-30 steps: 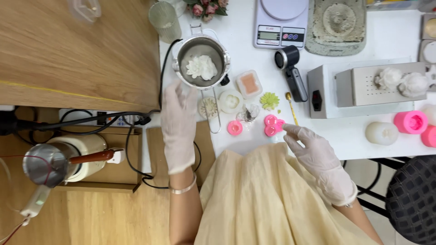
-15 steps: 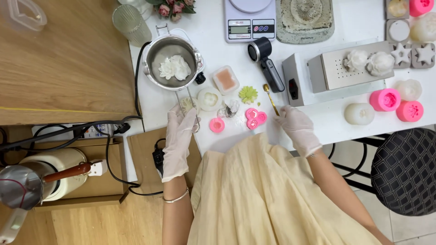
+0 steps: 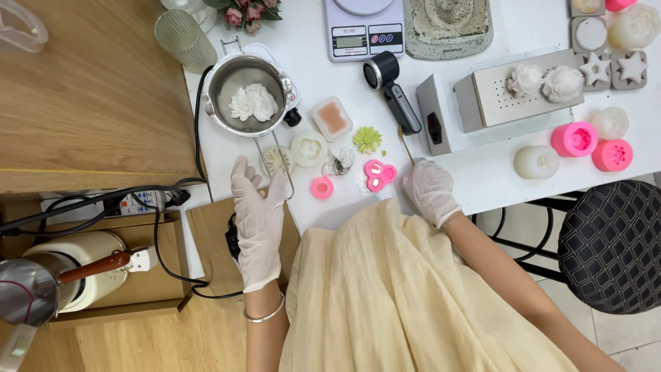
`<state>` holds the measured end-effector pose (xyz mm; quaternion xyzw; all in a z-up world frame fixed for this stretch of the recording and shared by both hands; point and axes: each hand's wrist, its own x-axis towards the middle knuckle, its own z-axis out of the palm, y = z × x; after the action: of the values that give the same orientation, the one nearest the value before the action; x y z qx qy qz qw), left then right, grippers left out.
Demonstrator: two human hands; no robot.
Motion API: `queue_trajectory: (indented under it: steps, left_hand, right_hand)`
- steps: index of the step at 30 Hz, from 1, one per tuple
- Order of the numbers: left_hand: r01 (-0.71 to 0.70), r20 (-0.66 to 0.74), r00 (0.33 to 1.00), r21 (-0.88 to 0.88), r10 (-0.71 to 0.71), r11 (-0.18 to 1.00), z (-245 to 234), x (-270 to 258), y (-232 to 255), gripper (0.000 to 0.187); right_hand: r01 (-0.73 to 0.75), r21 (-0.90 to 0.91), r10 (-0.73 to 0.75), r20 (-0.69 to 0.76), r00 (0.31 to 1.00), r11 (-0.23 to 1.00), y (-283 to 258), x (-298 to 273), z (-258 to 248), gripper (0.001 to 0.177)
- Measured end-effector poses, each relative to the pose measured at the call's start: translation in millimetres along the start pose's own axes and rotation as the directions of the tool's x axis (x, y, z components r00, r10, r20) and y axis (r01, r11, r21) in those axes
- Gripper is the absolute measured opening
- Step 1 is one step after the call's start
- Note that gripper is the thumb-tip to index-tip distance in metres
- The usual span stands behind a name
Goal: Melting wax in a small pot using a heat gun and stirring with a spoon to prepare for candle making.
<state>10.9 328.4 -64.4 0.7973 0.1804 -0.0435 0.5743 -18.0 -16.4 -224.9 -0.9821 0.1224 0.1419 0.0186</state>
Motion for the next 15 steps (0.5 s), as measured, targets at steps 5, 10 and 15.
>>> queue_trajectory:
  steps: [5, 10, 15]
  left_hand:
    - [-0.22, -0.134, 0.965, 0.043, 0.224, 0.975, -13.7, -17.1, 20.4, 0.054]
    - [-0.197, -0.128, 0.976, -0.154, 0.178, 0.968, 2.7, -30.3, 64.4, 0.038]
    - [0.146, 0.379, 0.913, -0.647, 0.15, 0.748, 39.5, -7.6, 64.5, 0.047]
  right_hand:
    - [-0.044, 0.287, 0.056, -0.031, 0.998, 0.957, 2.0, -21.2, -42.7, 0.023]
    - [-0.337, 0.93, 0.025, 0.337, 0.941, 0.146, -33.8, -63.7, -127.7, 0.012]
    - [-0.278, 0.958, -0.254, 0.252, 0.934, -0.068, -93.6, -80.7, -189.3, 0.017]
